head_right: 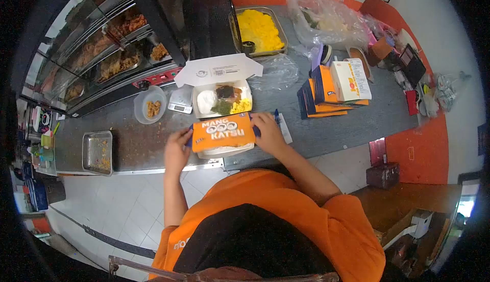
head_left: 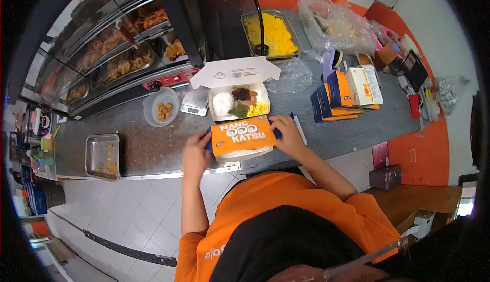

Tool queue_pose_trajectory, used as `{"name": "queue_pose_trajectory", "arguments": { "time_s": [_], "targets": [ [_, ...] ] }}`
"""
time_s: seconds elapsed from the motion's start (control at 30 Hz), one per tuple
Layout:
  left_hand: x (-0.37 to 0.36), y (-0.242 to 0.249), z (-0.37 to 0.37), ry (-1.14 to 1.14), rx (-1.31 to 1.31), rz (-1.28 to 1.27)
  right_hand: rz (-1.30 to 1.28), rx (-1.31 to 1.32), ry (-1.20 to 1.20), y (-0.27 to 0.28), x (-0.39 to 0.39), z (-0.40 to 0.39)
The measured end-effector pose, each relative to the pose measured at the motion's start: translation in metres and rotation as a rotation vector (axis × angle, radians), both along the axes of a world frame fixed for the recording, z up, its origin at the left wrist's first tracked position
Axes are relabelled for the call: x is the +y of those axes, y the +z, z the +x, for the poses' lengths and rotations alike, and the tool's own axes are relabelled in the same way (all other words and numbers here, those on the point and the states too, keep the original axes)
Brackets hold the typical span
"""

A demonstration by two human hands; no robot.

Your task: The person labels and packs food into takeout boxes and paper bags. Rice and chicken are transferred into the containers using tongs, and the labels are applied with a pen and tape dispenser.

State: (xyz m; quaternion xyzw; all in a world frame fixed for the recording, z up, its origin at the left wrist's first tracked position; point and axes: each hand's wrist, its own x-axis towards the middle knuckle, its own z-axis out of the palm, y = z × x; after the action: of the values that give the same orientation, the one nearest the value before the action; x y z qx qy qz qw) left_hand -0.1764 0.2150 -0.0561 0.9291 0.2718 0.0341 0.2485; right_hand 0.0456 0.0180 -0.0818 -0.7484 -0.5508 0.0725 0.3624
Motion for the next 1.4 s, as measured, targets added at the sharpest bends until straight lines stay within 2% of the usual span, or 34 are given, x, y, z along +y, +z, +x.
{"name": "queue_pose_trajectory", "arguments": {
  "time_s": [0.07,0.1,0.17,0.2,0.27,0.3,0.33,0.37,0.43,0.5,0.57,0.6,0.67,0.7,0.77,0.8,0.87,0.9,0.97,1.07,1.2,1.3,1.37,1.4],
  "targets": [
    [-0.020,-0.040,-0.002,0.129,-0.198,0.086,0.040,-0.123,-0.142,-0.020,-0.007,-0.018],
    [-0.028,-0.047,0.002,0.128,-0.197,0.090,0.044,-0.121,-0.142,-0.029,-0.007,-0.025],
    [-0.042,-0.057,0.011,0.315,-0.416,-0.325,0.082,0.323,-0.202,-0.042,-0.003,-0.035],
    [-0.045,-0.061,0.014,0.313,-0.413,-0.324,-0.046,0.436,-0.201,-0.036,-0.001,-0.034],
    [-0.045,-0.066,0.018,0.359,-0.457,-0.407,-0.023,0.487,-0.198,-0.047,0.003,-0.026],
    [-0.042,-0.057,0.018,0.358,-0.456,-0.406,-0.002,0.534,-0.192,-0.050,0.006,-0.020],
    [-0.039,-0.039,0.017,0.371,-0.289,-0.474,-0.142,0.528,-0.207,-0.033,0.007,-0.015],
    [-0.038,-0.022,0.016,0.385,-0.120,-0.539,-0.142,0.530,-0.206,-0.022,0.007,-0.014],
    [-0.040,0.002,0.015,0.366,-0.049,-0.553,-0.140,0.658,-0.190,-0.010,0.008,-0.014],
    [-0.044,0.003,0.014,0.345,0.024,-0.568,-0.206,0.629,-0.137,-0.018,0.001,-0.008],
    [-0.056,-0.015,0.007,0.280,-0.142,-0.473,-0.339,0.375,0.046,-0.021,-0.007,-0.012],
    [-0.060,-0.030,0.005,0.279,-0.140,-0.475,-0.340,0.377,0.044,-0.023,-0.010,-0.016],
    [-0.066,-0.056,0.001,0.192,0.012,-0.054,-0.350,-0.029,0.072,-0.025,-0.017,-0.024],
    [-0.065,-0.056,-0.001,0.194,0.011,-0.054,-0.350,-0.030,0.072,-0.025,-0.019,-0.024],
    [-0.058,-0.053,-0.010,0.010,-0.239,-0.143,-0.395,0.078,0.163,-0.022,-0.025,-0.023],
    [-0.054,-0.044,-0.010,0.012,-0.237,-0.142,-0.395,0.080,0.165,-0.015,-0.025,-0.021],
    [-0.043,-0.021,-0.006,-0.237,-0.351,-0.307,-0.428,-0.309,0.252,0.004,-0.020,-0.012],
    [-0.037,-0.021,-0.005,-0.236,-0.348,-0.308,-0.429,-0.306,0.253,0.004,-0.017,-0.008],
    [-0.028,-0.021,-0.002,-0.305,-0.194,-0.235,-0.346,-0.189,0.457,0.004,-0.010,0.000],
    [-0.029,-0.019,0.004,-0.238,-0.160,-0.275,-0.229,-0.243,0.522,-0.010,-0.004,0.002],
    [-0.026,-0.031,0.005,-0.232,-0.248,-0.302,-0.213,-0.309,0.532,-0.017,-0.007,-0.005],
    [-0.027,-0.033,0.004,-0.231,-0.256,-0.303,-0.206,-0.207,0.519,-0.023,-0.012,-0.008],
    [-0.026,-0.037,0.004,-0.204,-0.262,-0.382,-0.227,0.034,0.437,-0.014,-0.011,-0.011],
    [-0.026,-0.029,0.005,-0.203,-0.264,-0.379,-0.225,0.031,0.439,-0.008,-0.009,-0.009]
  ]
}}
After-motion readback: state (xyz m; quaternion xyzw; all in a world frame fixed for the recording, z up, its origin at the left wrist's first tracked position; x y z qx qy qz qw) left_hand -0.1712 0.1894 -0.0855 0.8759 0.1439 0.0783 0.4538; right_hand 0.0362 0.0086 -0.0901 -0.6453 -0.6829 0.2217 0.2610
